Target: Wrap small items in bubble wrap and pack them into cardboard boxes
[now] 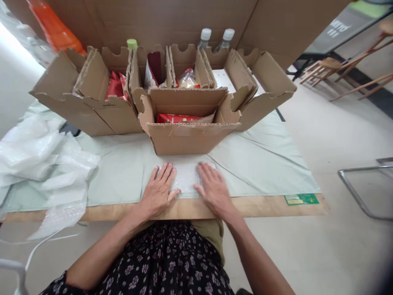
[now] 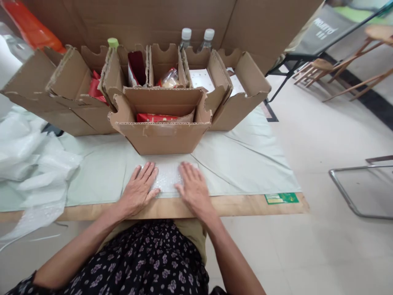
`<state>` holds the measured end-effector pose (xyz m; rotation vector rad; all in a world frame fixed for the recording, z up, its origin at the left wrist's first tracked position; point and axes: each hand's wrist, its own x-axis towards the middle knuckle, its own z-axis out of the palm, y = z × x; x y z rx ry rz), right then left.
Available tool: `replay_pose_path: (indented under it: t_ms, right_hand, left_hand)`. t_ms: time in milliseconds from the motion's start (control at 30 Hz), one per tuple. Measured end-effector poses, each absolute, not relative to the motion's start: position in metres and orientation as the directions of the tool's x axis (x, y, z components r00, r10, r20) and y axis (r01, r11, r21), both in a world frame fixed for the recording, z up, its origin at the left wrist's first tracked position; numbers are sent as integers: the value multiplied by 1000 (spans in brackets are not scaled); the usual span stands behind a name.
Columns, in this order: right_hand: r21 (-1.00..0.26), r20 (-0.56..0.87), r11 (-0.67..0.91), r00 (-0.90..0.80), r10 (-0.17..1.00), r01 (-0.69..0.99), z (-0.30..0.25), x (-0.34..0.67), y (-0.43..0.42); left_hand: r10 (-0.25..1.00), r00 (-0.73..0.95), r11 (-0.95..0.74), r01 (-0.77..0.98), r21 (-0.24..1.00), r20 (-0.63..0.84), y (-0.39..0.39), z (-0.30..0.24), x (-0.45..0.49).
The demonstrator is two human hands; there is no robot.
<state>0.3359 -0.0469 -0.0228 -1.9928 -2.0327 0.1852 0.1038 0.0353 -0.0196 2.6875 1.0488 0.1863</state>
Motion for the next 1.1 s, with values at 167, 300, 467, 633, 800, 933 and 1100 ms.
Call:
replay_pose_path:
  t_ms: [167, 300, 467, 633, 800, 933, 1100]
  right_hand:
    - [-250, 253, -210, 273, 928, 945, -12, 360, -68]
    - [-246, 221, 157, -103, 970, 956, -13, 306, -41]
    - [-234, 259, -119, 180, 949, 965, -22, 350, -54]
    - [-258, 301, -193, 269, 915, 947, -12, 394, -58]
    - [-334, 268, -129, 226, 936, 934, -11, 359, -17]
    - [-351, 302, -84, 198, 932, 933, -2, 357, -21]
    - [-319, 294, -14, 113, 949, 948, 15, 345, -4]
  left_hand:
    - [694, 720, -698, 661, 277, 31, 35, -21, 100]
    - [694, 719, -708, 673, 214, 34, 34, -21, 103]
    - [677, 736, -716, 652, 248, 20, 36, -17, 100]
    - [788, 606, -601, 724, 338, 104, 54, -9, 87]
    - [859, 489, -507, 770, 388, 152, 72, 1, 81]
    - [880, 462, -448, 722, 527, 114, 55, 13, 74]
    - [898, 435, -216, 563, 797, -64, -7, 31, 58]
